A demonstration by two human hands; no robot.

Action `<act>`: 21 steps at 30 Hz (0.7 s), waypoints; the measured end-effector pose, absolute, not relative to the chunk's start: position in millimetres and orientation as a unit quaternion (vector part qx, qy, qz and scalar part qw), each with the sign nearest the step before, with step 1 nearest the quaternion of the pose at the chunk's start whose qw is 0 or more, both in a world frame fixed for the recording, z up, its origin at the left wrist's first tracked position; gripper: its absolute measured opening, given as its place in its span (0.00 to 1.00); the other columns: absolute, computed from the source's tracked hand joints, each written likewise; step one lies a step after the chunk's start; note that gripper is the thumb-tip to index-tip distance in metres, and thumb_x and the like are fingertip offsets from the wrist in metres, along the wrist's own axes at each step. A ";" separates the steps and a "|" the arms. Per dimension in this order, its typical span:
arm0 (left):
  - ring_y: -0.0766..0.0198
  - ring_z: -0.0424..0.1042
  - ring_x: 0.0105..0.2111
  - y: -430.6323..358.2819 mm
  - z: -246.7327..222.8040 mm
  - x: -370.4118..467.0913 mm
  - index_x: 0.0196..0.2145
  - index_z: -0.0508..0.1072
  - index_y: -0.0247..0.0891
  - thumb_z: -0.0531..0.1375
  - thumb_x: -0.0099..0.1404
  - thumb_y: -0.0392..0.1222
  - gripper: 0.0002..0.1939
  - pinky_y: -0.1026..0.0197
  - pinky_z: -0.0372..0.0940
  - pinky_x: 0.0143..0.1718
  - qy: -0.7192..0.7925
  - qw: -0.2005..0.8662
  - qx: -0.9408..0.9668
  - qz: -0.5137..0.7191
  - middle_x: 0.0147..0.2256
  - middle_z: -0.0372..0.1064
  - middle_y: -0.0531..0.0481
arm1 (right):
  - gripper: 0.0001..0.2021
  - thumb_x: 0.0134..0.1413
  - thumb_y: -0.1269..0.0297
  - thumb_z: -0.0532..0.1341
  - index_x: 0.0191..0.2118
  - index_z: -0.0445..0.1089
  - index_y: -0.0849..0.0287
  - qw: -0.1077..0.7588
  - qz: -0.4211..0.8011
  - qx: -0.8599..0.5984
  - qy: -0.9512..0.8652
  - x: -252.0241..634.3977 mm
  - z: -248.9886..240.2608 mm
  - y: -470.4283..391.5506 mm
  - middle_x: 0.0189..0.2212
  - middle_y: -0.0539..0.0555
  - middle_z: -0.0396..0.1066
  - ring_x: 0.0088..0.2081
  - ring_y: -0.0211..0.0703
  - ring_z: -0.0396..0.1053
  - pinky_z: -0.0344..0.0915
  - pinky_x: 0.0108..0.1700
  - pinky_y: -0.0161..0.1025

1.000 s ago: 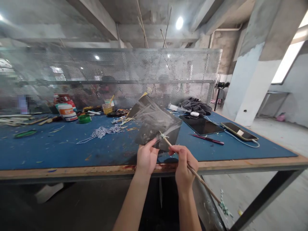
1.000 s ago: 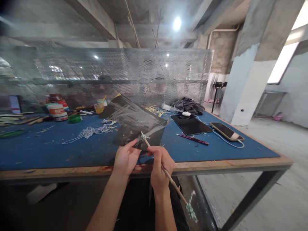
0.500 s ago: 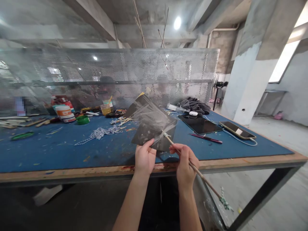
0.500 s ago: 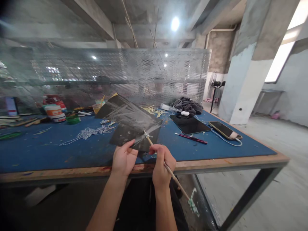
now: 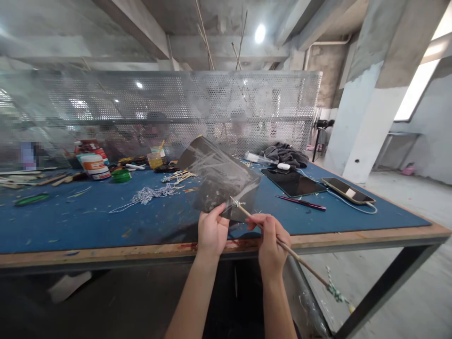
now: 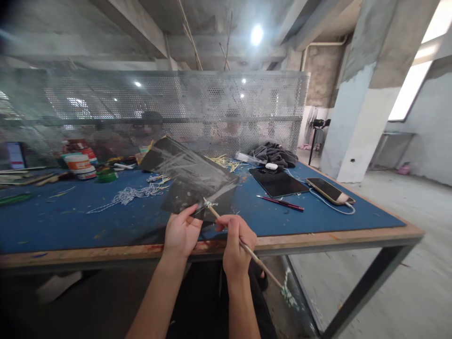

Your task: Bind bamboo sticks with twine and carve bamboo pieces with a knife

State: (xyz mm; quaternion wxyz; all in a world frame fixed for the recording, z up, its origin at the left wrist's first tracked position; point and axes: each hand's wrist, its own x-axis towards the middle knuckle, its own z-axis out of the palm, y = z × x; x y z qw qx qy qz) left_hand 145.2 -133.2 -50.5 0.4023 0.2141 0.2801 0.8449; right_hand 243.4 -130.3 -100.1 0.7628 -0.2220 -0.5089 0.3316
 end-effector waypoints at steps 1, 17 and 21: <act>0.52 0.78 0.38 -133.3 -50.3 145.2 0.29 0.77 0.34 0.66 0.44 0.28 0.11 0.53 0.72 0.44 0.283 0.400 0.216 0.845 0.28 0.79 0.46 | 0.19 0.66 0.58 0.52 0.31 0.76 0.59 0.763 0.331 -0.222 -0.509 243.4 -100.0 -130.1 0.26 0.53 0.74 0.28 0.40 0.70 0.67 0.33 0.38; 0.50 0.52 0.66 -117.5 -52.6 136.9 0.52 0.65 0.42 0.69 0.49 0.33 0.33 0.49 0.48 0.65 0.398 0.168 0.276 0.858 0.63 0.55 0.40 | 0.15 0.66 0.59 0.53 0.37 0.75 0.57 0.774 0.305 -0.255 -0.493 239.9 -104.4 -121.3 0.41 0.56 0.71 0.43 0.44 0.70 0.66 0.47 0.45; 0.57 0.41 0.68 -155.6 -53.8 146.0 0.54 0.63 0.45 0.69 0.55 0.34 0.32 0.51 0.41 0.68 0.393 -0.086 0.333 0.853 0.66 0.47 0.46 | 0.16 0.66 0.59 0.52 0.35 0.75 0.58 0.780 0.309 -0.248 -0.485 239.2 -103.1 -119.3 0.39 0.55 0.71 0.41 0.44 0.70 0.67 0.46 0.43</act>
